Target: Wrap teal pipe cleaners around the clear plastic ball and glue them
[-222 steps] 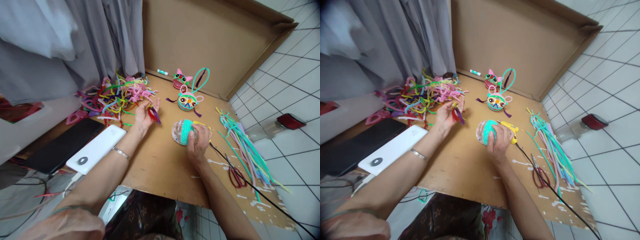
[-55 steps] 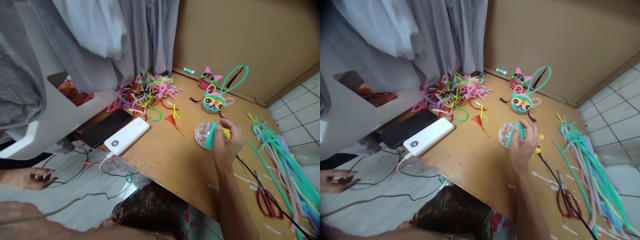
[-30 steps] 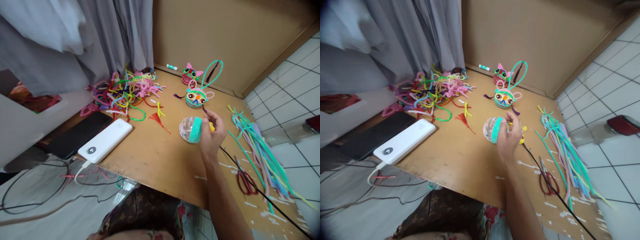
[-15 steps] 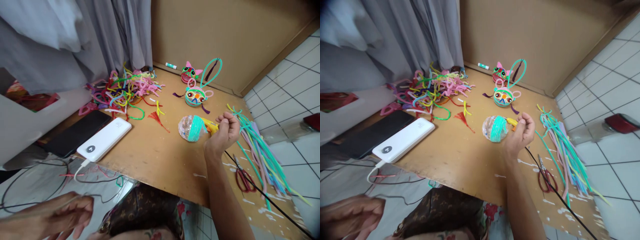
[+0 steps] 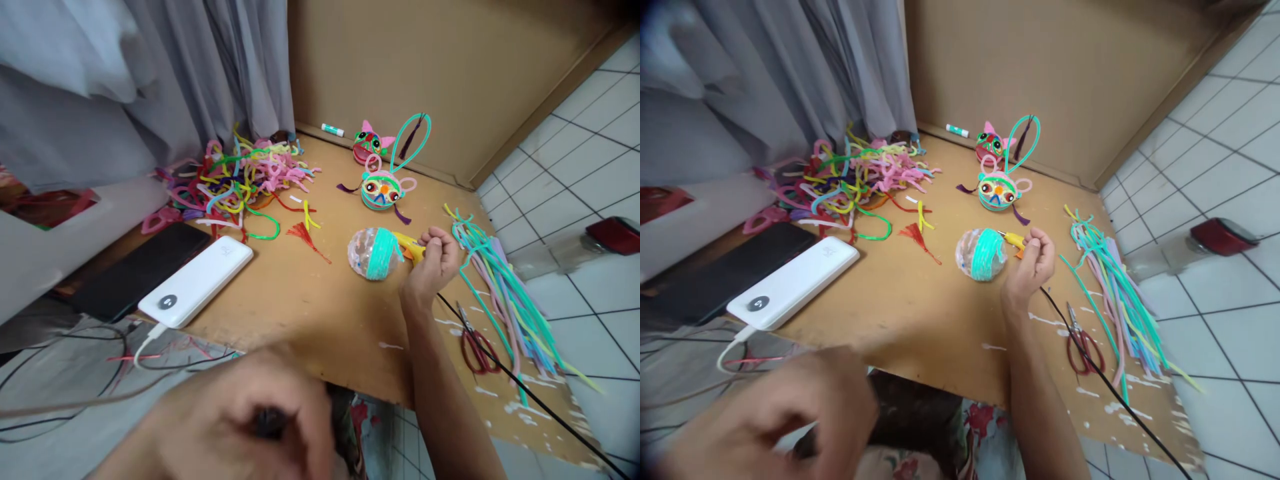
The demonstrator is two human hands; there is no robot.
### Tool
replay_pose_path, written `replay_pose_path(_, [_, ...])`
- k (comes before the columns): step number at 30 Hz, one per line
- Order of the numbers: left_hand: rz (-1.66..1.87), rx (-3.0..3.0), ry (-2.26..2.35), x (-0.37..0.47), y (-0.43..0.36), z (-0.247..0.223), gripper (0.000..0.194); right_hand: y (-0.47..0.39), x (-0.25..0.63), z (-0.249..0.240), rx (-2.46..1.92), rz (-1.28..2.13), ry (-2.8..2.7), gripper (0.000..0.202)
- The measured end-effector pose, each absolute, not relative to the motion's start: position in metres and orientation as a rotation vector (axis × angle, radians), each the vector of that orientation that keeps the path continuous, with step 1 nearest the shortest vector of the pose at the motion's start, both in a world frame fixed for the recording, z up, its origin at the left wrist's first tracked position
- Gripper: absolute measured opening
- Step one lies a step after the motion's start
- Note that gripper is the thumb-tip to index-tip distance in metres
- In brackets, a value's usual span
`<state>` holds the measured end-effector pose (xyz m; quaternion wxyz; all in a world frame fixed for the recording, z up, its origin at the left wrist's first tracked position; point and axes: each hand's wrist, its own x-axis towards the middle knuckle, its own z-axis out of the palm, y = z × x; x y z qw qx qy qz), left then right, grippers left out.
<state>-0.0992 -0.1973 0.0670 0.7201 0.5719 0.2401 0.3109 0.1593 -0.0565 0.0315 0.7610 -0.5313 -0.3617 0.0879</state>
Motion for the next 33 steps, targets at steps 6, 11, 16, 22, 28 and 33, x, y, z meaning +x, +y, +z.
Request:
replay_pose_path(6, [1.128, 1.441, 0.829, -0.039, -0.153, 0.063, 0.022, -0.057, 0.16, 0.024, -1.234, 0.242, -0.785, 0.026])
replay_pose_path(11, [1.208, 1.932, 0.984, -0.021, -0.111, 0.052, 0.065, -0.053, 0.159, 0.014, -1.242, 0.327, -0.781, 0.029])
replay_pose_path(16, [0.946, 2.109, 1.068, -0.006, -0.064, 0.046, 0.11, -0.052, 0.156, 0.011, -1.254, 0.354, -0.788, 0.033])
replay_pose_path(22, [0.801, 2.123, 0.948, 0.007, -0.033, 0.032, 0.125, -0.049, 0.152, 0.005, -1.235, 0.414, -0.747, 0.036])
replay_pose_path(28, [0.871, 2.172, 0.823, 0.011, -0.025, 0.017, 0.121, -0.05, 0.148, -0.001, -1.23, 0.453, -0.754, 0.035])
replay_pose_path(33, [0.934, 2.174, 0.773, 0.008, -0.024, 0.011, 0.112, -0.049, 0.148, -0.004, -1.205, 0.462, -0.726, 0.039])
